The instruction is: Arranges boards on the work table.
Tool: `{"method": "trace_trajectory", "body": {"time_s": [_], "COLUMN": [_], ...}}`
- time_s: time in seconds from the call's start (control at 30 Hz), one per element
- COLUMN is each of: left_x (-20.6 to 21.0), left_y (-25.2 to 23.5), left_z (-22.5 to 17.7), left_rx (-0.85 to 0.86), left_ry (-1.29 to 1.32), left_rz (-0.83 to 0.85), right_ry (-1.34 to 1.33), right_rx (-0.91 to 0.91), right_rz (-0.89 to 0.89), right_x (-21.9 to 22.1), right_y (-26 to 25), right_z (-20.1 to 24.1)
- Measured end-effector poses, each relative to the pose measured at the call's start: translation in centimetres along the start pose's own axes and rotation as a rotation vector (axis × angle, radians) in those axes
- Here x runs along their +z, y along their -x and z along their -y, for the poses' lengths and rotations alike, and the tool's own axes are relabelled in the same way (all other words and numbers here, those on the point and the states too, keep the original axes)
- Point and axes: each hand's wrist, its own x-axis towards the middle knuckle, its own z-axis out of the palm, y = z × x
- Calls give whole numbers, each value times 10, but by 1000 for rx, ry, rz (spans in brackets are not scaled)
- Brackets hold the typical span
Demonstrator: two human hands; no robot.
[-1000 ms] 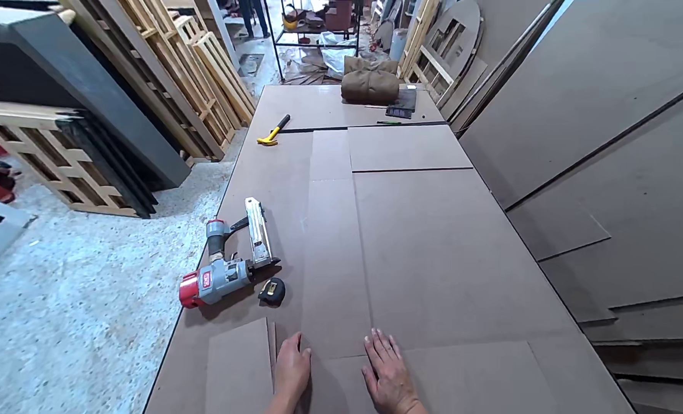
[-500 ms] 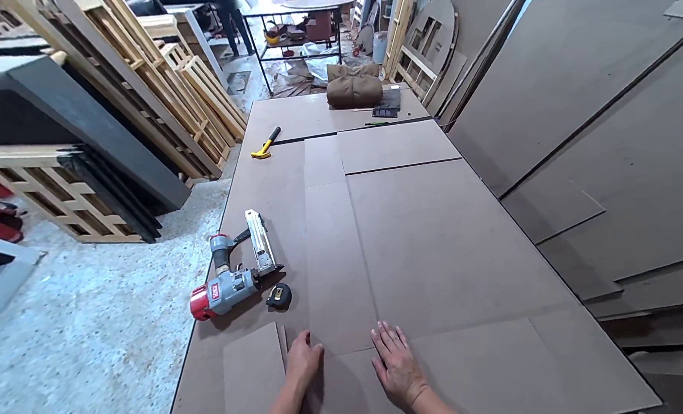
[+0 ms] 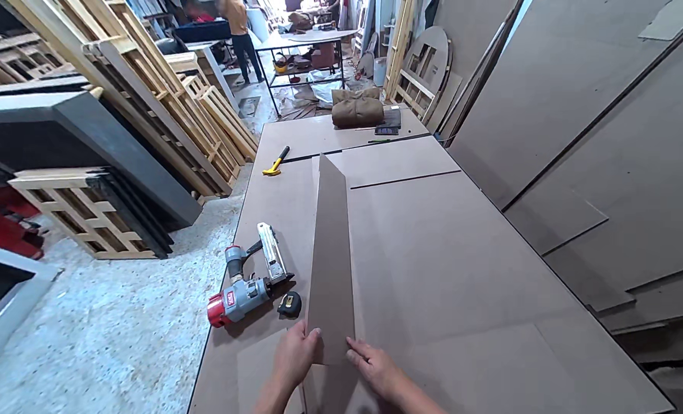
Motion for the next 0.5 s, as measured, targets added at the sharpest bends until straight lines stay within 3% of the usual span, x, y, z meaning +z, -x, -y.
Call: {"method": "trace_trajectory", "body": {"time_s": [0.1, 0.17, 0.27, 0.37, 0.43, 0.5], "left_x": [-4, 6, 31, 51, 58, 66], "left_y": [67, 100, 128, 115, 86, 55], "left_z": [-68, -95, -105, -79, -39, 14], "left_rx": [-33, -22, 87, 209, 280, 278], "left_ry": [-370, -501, -585, -489, -354, -311], "left_rz": [46, 172, 348, 469, 305, -52], "right_ry": [-474, -726, -654, -581, -712, -786], "right_rx": [48, 29, 16, 136, 179, 233], "right_rz": [88, 55, -56, -223, -252, -248], "right_x": [-1, -6, -30, -38, -45, -53], "right_y": [20, 37, 43, 22, 5, -13], "right_z": [50, 84, 102, 67, 43, 26]}}
